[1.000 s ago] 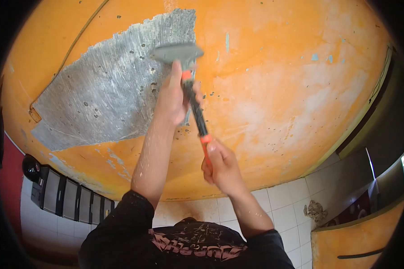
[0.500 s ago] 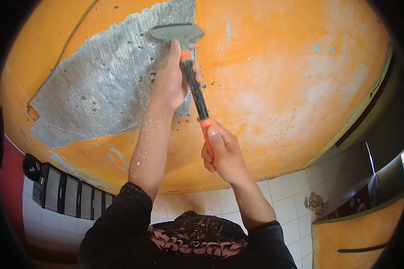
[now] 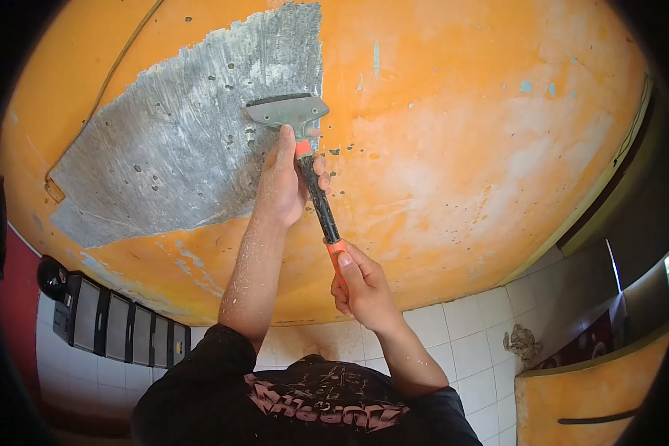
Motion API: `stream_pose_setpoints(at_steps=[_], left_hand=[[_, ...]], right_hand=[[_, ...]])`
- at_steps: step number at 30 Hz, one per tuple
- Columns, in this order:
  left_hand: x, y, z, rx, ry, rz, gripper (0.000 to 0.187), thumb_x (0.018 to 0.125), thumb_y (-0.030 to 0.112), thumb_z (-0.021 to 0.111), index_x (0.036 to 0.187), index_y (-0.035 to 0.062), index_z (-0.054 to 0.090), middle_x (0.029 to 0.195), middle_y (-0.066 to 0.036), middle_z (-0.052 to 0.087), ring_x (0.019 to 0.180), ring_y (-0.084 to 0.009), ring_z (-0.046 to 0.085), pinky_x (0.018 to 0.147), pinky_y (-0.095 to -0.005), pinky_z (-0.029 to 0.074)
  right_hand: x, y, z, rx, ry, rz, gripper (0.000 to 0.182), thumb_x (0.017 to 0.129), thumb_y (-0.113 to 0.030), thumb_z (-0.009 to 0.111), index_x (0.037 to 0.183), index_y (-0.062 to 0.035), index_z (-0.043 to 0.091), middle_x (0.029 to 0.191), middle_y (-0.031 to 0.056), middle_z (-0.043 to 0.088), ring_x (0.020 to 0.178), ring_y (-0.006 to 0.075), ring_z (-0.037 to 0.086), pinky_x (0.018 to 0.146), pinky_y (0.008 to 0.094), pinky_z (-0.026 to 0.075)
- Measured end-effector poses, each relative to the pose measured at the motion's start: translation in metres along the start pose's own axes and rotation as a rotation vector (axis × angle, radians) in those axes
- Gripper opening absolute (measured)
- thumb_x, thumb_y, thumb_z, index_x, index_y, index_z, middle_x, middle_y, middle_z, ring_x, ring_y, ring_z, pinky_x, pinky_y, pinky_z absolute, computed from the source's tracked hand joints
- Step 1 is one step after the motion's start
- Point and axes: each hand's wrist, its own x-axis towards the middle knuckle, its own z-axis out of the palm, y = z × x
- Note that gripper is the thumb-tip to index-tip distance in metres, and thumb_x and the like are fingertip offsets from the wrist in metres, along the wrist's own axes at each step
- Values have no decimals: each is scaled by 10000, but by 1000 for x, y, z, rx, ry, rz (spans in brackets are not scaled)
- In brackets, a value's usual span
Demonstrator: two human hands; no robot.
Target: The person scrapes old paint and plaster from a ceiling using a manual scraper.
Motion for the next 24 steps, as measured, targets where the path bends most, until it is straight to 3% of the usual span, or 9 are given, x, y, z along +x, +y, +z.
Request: stream_pose_setpoints(at_steps=[5,10,19,24], left_hand=[[-3,-9,-3,20,17,-28,515,1057,525,342,1201,69,534,679,-59,557,550,-191,537,547,-353,478],[-1,-10,-2,15,26,14,494,1056,501,375,1176,48,533,661,-72,570,512,-187,583,501,-333,504],[9,11,15,57,33,86,530,1061,512,344,1218,41,532,670,-58,557,540,-193,548,541,-345,488],[-1,-5,6,58,56,15,532,1064,500,346,1238,29,521,670,-62,546,542,-201,547,550,-352,480]], right_hand=[[-3,13,-5,97,-13,3,422,1086,-329,398,1426,-90,468,617,-43,325,464,58,332,398,220,306],[1,13,-9,86,-28,-1,419,1086,-330,396,1421,-90,472,618,-41,333,462,60,334,398,220,310],[10,-3,-9,62,-21,-26,388,1084,-327,402,1378,-92,497,596,-42,335,463,54,336,402,218,305],[4,10,-8,77,-6,-12,380,1084,-341,399,1349,-93,509,583,-38,341,449,57,329,402,225,310]])
